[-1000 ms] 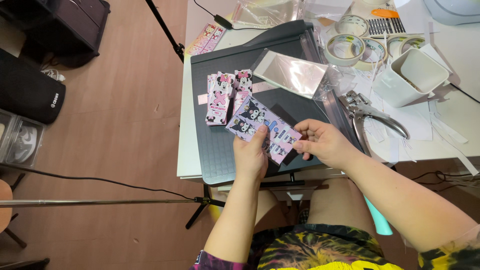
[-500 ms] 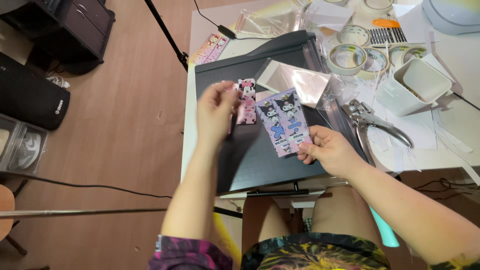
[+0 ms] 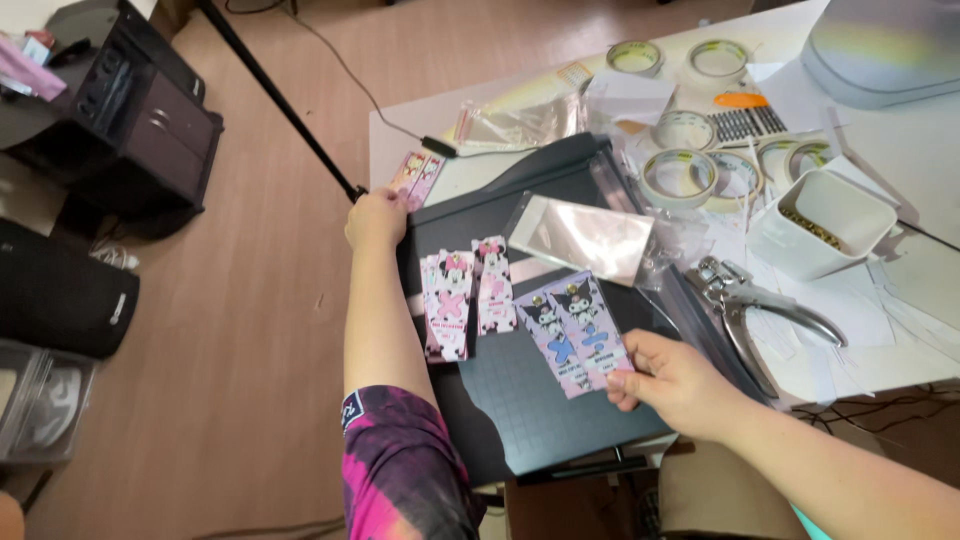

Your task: The person places printed bookmarks into plastic sleeves and folds the adhesive tabs to seal them.

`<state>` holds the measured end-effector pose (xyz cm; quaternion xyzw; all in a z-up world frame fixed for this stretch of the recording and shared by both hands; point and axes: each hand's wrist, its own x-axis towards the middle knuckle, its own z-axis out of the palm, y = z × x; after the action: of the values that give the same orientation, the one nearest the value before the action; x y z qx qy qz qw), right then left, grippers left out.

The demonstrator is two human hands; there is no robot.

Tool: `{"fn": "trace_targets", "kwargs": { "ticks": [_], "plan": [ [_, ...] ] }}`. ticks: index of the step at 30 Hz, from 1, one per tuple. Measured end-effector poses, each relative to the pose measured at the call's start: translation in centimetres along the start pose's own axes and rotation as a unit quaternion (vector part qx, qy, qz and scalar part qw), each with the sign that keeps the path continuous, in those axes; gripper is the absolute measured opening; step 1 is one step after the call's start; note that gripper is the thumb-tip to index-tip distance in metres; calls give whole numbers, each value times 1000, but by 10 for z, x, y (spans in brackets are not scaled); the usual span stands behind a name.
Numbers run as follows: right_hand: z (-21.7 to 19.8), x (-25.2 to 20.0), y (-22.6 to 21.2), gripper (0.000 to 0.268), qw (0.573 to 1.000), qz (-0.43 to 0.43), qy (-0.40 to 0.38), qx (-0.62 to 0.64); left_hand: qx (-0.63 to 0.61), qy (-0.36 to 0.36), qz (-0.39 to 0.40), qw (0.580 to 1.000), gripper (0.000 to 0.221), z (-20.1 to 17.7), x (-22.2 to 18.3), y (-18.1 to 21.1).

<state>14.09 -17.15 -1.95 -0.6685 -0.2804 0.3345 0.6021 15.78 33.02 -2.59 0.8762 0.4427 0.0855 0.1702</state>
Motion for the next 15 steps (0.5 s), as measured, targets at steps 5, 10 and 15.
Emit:
{"fn": "trace_targets", "kwargs": {
  "ticks": [5,10,15],
  "plan": [
    [1,-3,-26,8,993,116,-2,-24,-95,-154,-67,981,47,-18,6,17],
    [0,-3,-22,9,992,125,-2,-25,-132,-153,-5,979,37,-1,23,-12],
    [0,-4,-24,9,990,130,6,-51,-25,-38,-92,995,28,9,26,-64]
  ]
}}
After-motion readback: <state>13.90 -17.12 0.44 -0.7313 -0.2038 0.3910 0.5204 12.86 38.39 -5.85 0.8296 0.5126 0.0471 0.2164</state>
